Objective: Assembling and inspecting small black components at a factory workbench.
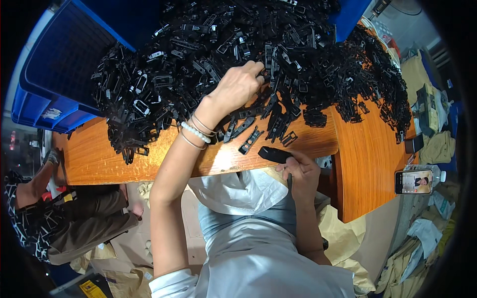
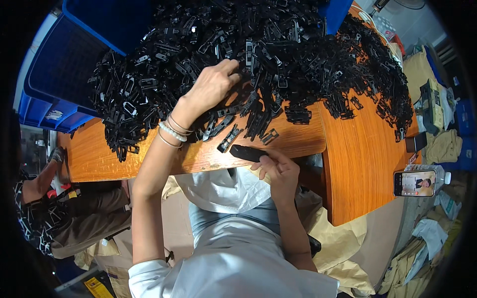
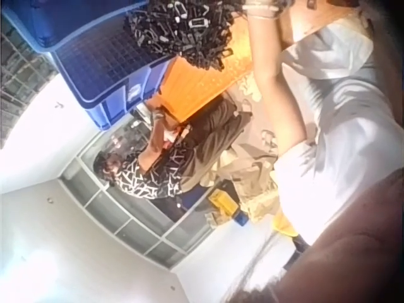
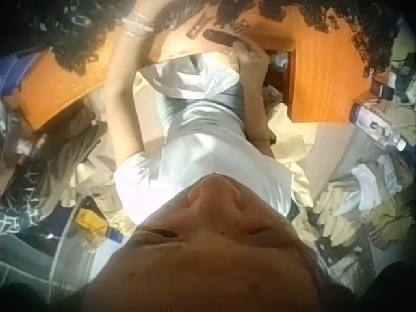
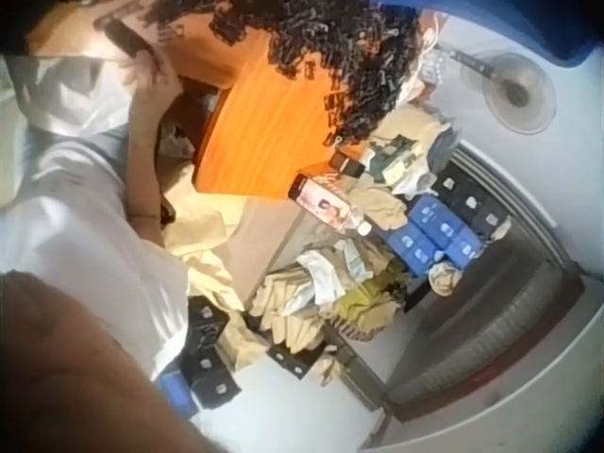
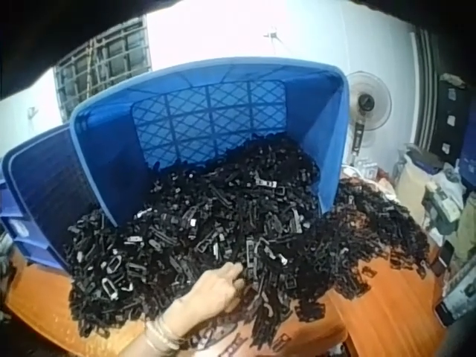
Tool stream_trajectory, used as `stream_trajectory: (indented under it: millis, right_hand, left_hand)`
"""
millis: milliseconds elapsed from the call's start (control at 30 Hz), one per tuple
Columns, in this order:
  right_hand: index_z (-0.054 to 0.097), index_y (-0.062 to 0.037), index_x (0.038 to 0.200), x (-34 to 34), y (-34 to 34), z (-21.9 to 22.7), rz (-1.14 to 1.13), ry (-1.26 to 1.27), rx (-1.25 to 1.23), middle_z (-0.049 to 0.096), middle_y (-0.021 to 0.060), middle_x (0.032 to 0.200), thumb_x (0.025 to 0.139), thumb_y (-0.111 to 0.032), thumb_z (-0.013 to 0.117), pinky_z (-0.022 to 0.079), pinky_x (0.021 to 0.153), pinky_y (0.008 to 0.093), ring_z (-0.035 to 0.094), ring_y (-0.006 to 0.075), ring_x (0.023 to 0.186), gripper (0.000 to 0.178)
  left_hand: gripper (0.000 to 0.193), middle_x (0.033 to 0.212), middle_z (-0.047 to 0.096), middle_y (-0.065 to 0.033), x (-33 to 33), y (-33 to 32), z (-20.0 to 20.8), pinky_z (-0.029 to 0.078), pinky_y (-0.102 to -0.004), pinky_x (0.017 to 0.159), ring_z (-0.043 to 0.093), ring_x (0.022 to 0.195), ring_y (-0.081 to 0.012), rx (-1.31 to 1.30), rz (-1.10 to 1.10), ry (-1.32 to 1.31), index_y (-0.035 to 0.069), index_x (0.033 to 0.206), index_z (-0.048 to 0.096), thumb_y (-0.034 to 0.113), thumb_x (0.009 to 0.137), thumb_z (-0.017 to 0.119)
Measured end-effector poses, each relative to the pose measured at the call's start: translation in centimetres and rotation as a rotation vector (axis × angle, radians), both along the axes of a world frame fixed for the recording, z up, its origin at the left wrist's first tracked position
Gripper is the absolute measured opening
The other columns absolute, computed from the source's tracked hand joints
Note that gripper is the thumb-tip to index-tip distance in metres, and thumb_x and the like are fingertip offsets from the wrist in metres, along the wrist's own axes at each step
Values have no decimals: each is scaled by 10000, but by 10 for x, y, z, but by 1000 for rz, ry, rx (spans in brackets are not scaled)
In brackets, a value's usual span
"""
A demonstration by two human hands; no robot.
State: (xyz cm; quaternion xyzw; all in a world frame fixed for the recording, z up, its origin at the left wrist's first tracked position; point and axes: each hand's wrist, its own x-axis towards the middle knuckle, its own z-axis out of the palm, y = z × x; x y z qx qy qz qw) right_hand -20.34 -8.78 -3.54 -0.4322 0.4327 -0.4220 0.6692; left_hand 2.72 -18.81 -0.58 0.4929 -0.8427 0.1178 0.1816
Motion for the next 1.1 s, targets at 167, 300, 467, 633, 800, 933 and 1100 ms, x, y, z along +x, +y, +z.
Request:
stream_trajectory:
  millis: [167,300,467,633,800,933,1100]
  right_hand:
    - [559,85,961,6,-1,-2,60,-26,7,612,124,667,809,-6,511,398,477,195,538,105,518,184]
    - [563,80,954,7,1,-2,96,-30,10,616,126,672,813,-8,513,399,473,195,548,107,529,175]
    - [566,75,948,7,1,-7,75,-6,-8,612,121,678,815,-16,525,406,487,193,568,119,555,166]
    - [566,72,945,6,-3,-14,36,28,-32,604,112,676,813,-4,526,416,503,205,586,136,583,158]
    - [551,100,930,6,-6,-8,25,-85,-205,588,122,763,756,94,546,468,585,233,604,154,630,173]
    - [558,90,921,14,-10,13,106,97,-422,570,109,840,710,111,594,474,622,229,590,137,665,215]
    - [588,42,918,16,-2,11,58,325,-661,565,81,860,668,66,667,453,611,198,535,94,700,263]
  left_hand:
    - [97,863,490,-81,3,-1,-7,465,-275,579,511,806,-191,-57,12,-127,20,718,618,85,692,551]
    - [103,884,495,-76,1,-6,-4,463,-262,593,511,808,-184,-41,-8,-157,30,729,624,92,700,547]
    - [62,902,493,-95,4,-12,-3,469,-321,610,517,765,-229,-62,-118,-163,11,756,573,62,731,548]
    - [96,851,520,-114,13,4,9,456,-313,619,526,726,-227,-301,52,449,-18,767,530,36,730,600]
    - [107,701,577,-31,3,63,12,452,-215,507,549,576,-70,563,153,1229,-6,876,552,97,848,545]
    - [186,719,612,-64,-22,102,18,458,-203,453,562,507,-83,1012,138,1255,-48,930,622,105,849,555]
    - [379,846,617,-196,-30,130,26,489,-265,521,628,602,-166,882,115,1106,-93,1042,541,172,787,635]
